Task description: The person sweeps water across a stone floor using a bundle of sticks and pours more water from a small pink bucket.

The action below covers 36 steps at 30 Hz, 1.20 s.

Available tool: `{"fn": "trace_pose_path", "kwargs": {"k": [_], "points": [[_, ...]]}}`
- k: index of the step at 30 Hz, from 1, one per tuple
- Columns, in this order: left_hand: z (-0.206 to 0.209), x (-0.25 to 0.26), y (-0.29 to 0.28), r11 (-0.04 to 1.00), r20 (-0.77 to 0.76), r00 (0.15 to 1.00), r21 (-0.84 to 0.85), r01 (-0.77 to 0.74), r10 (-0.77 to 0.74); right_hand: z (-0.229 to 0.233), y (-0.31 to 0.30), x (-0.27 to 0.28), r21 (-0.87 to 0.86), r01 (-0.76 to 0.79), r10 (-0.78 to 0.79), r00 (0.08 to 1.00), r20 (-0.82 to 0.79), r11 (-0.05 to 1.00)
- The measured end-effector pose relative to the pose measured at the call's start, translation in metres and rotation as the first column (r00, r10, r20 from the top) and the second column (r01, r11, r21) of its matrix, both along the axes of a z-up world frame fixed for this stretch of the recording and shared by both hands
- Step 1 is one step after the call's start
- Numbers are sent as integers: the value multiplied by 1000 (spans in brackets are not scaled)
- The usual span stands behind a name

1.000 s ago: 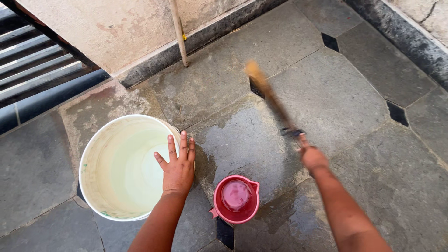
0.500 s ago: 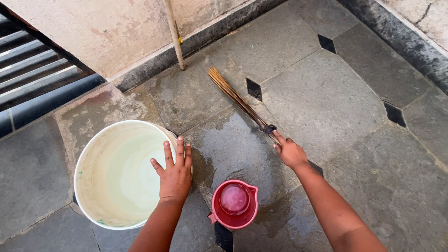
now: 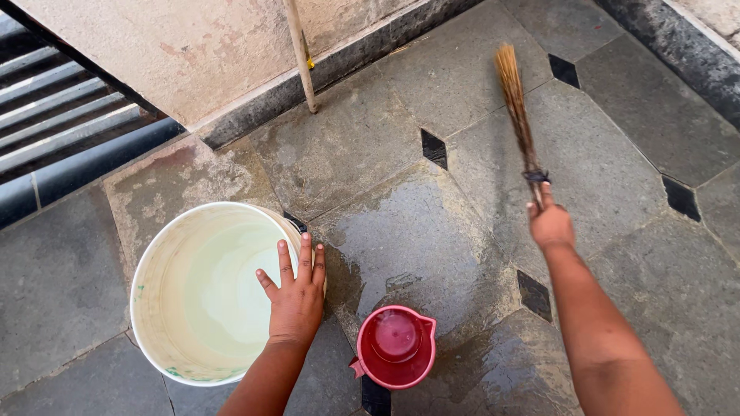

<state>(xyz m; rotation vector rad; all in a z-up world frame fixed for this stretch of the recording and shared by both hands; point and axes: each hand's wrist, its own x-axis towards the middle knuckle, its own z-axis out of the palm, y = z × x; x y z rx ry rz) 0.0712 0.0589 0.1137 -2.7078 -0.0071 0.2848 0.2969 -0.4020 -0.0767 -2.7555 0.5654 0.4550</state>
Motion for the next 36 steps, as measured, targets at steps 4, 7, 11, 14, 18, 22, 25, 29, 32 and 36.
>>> {"fn": "trace_pose_path", "kwargs": {"k": [4,7,11,14,18,22,25,29,32,36], "points": [[4,1,-1,1000,-39,999,19,3,-2,-3,54,-9,71,-82,88,993,-74,994],[8,2,-3,1000,-69,998,17,-4,5,-2,79,-11,4,-328,327,944,-45,945],[8,3,-3,1000,-81,997,9,-14,15,11,85,2,63,-234,239,965,-111,970],[7,3,-3,1000,-76,997,15,-8,9,22,75,28,113,-6,35,965,-261,994],[7,3,-2,1000,-84,996,11,-10,10,25,44,55,4,-59,59,998,4,998],[4,2,-2,1000,-79,997,26,-8,10,32,60,34,107,31,-33,999,10,994],[3,2,-2,1000,-72,997,19,-19,20,24,75,-8,-10,-284,282,955,-93,959],[3,2,-2,999,-62,998,0,-32,32,-19,55,-60,-74,-426,424,905,-36,902],[3,2,-2,999,-62,997,0,-35,35,-37,6,-76,59,-95,108,955,-277,994],[3,2,-2,999,-48,998,-4,-42,42,-35,-61,-45,-46,86,-94,968,-231,995]]}}
